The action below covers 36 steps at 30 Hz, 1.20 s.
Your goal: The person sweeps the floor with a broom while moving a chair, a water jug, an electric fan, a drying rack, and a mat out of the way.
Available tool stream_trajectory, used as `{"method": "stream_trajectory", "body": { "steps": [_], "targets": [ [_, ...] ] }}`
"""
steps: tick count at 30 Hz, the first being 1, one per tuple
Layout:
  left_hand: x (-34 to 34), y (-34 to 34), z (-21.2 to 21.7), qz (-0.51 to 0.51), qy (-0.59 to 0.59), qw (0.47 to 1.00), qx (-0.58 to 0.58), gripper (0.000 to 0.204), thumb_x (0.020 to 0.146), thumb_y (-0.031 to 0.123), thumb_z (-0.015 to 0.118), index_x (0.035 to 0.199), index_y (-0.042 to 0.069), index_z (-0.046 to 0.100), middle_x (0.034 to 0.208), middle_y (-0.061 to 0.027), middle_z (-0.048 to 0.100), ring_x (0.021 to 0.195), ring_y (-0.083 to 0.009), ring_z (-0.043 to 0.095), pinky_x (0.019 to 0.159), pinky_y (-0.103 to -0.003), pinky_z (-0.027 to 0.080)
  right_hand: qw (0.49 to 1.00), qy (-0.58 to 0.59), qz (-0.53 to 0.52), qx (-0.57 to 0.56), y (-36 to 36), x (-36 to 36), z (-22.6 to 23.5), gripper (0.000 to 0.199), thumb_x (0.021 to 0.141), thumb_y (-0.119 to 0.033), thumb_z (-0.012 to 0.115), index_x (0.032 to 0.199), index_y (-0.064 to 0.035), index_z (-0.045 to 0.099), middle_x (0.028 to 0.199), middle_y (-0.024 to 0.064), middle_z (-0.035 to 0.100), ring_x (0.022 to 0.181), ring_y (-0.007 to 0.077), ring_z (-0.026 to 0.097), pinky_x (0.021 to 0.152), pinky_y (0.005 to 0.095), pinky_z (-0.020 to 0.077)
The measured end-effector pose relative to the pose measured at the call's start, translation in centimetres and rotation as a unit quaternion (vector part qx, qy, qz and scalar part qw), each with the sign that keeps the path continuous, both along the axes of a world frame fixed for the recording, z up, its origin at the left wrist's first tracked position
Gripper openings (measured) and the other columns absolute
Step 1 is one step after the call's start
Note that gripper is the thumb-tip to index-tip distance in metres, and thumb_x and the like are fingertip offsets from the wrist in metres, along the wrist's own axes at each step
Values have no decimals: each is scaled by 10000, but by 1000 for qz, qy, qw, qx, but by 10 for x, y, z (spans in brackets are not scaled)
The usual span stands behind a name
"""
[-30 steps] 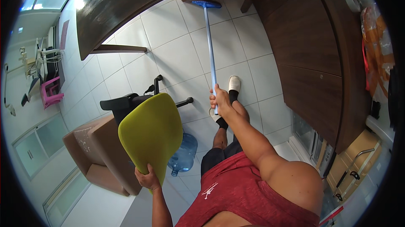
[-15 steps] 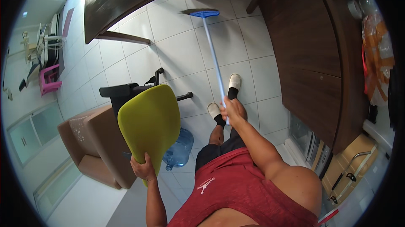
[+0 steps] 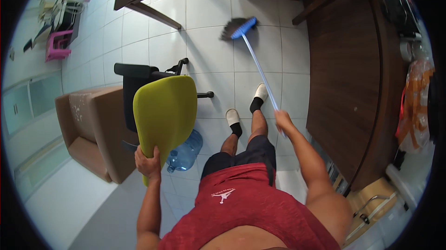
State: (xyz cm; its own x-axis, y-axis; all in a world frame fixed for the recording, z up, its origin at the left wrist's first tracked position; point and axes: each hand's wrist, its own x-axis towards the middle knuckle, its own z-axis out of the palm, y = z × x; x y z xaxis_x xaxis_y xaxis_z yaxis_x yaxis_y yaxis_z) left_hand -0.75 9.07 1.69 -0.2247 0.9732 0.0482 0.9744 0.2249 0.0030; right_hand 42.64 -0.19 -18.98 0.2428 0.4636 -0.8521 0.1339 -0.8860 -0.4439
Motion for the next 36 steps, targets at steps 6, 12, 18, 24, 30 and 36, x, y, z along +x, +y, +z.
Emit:
{"method": "stream_trajectory", "body": {
  "steps": [6, 12, 18, 24, 30, 36],
  "targets": [
    [-3, 2, -12, -20, -7, 1000, 8, 461, 678, 364, 647, 1029, 91, 524, 944, -115, 565, 882, -319, 552, 734, -415, 446, 986, 61, -135, 78, 59, -3, -8, 322, 888, -350, 396, 769, -61, 471, 454, 20, 383, 302, 121, 357, 264, 285, 267],
    [2, 3, 0, -19, -4, 1000, 14, 442, 666, 361, 651, 993, 92, 524, 865, -105, 543, 802, -313, 547, 691, -410, 449, 991, -11, -132, -14, -131, 41, 128, 313, 901, -355, 392, 842, -65, 496, 444, 16, 381, 273, 108, 317, 251, 257, 251],
    [-1, 6, 3, -28, 14, 998, 53, 373, 649, 353, 667, 883, 95, 533, 737, -73, 499, 659, -268, 515, 588, -381, 428, 980, -10, -43, -196, -77, 95, 177, 286, 893, -335, 393, 889, -66, 491, 492, 9, 384, 330, 114, 345, 283, 272, 306],
    [5, 9, 1, -19, 21, 998, 49, 406, 654, 331, 671, 944, 83, 535, 762, -98, 514, 699, -295, 530, 611, -400, 436, 957, 158, 162, 181, 90, 135, -88, 365, 872, -295, 414, 671, -21, 547, 561, 155, 561, 451, 278, 561, 433, 409, 456],
    [9, 5, -8, -23, 31, 995, 88, 389, 615, 323, 678, 908, 102, 550, 713, -78, 508, 662, -280, 519, 587, -391, 430, 990, 103, -16, 98, 364, -6, -32, 353, 864, -371, 426, 761, -42, 503, 467, 49, 408, 331, 169, 383, 313, 324, 314],
    [0, -1, -9, -17, 29, 998, 54, 421, 620, 322, 682, 960, 108, 557, 775, -81, 542, 701, -281, 546, 616, -382, 446, 960, -111, 195, 167, 187, 57, -44, 376, 855, -337, 414, 696, -7, 499, 495, 118, 469, 384, 251, 458, 373, 395, 347]
  ]
}}
